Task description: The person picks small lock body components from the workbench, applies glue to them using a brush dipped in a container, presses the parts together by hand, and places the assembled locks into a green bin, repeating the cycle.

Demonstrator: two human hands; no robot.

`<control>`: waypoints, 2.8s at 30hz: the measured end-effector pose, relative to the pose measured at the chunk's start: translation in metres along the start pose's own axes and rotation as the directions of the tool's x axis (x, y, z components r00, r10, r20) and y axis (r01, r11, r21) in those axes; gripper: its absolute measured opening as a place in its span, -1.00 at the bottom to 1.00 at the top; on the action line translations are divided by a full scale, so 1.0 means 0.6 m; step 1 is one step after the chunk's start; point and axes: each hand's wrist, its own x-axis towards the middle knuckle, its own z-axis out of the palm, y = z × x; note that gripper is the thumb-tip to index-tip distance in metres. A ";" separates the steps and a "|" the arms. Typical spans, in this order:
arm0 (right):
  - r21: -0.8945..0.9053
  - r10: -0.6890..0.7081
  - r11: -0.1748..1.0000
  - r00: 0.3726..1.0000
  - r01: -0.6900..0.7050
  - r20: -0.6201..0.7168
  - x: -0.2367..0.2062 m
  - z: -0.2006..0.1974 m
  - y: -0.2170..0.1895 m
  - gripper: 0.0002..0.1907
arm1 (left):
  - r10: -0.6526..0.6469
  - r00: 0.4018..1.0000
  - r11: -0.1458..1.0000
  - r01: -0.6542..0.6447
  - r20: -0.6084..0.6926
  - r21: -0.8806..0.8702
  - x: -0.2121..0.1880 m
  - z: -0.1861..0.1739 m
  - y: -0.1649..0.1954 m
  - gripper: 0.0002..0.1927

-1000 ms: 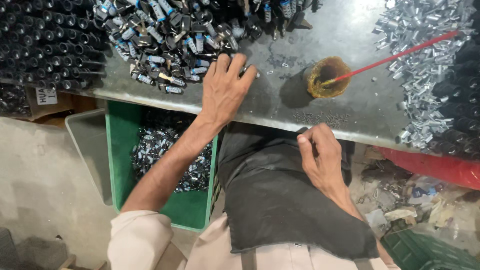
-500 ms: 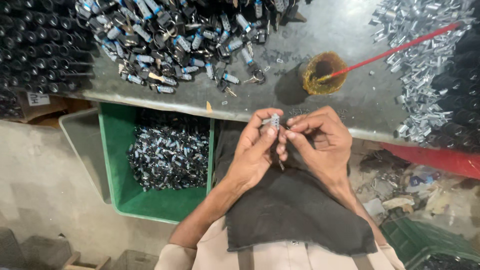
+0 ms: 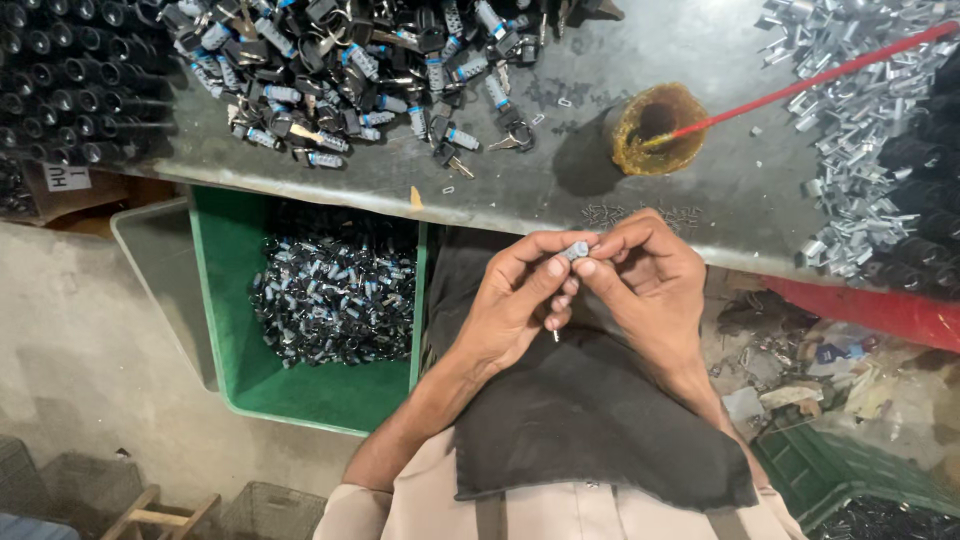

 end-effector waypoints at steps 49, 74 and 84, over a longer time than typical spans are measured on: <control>-0.933 -0.180 0.241 0.957 0.267 0.227 0.023 -0.020 0.000 -0.64 | 0.644 0.701 -0.274 -0.163 0.306 0.948 0.146 -0.030 0.145 -0.78; -0.142 -0.049 0.989 0.998 0.042 -0.045 0.005 0.009 -0.007 -0.81 | 0.037 0.998 0.998 -0.040 -0.048 -0.053 -0.006 0.010 -0.020 -0.74; 0.471 0.296 0.857 0.948 -0.212 -0.112 0.046 -0.047 -0.038 -0.72 | 0.034 0.999 0.971 -0.024 -0.036 0.239 -0.004 0.007 0.024 -0.66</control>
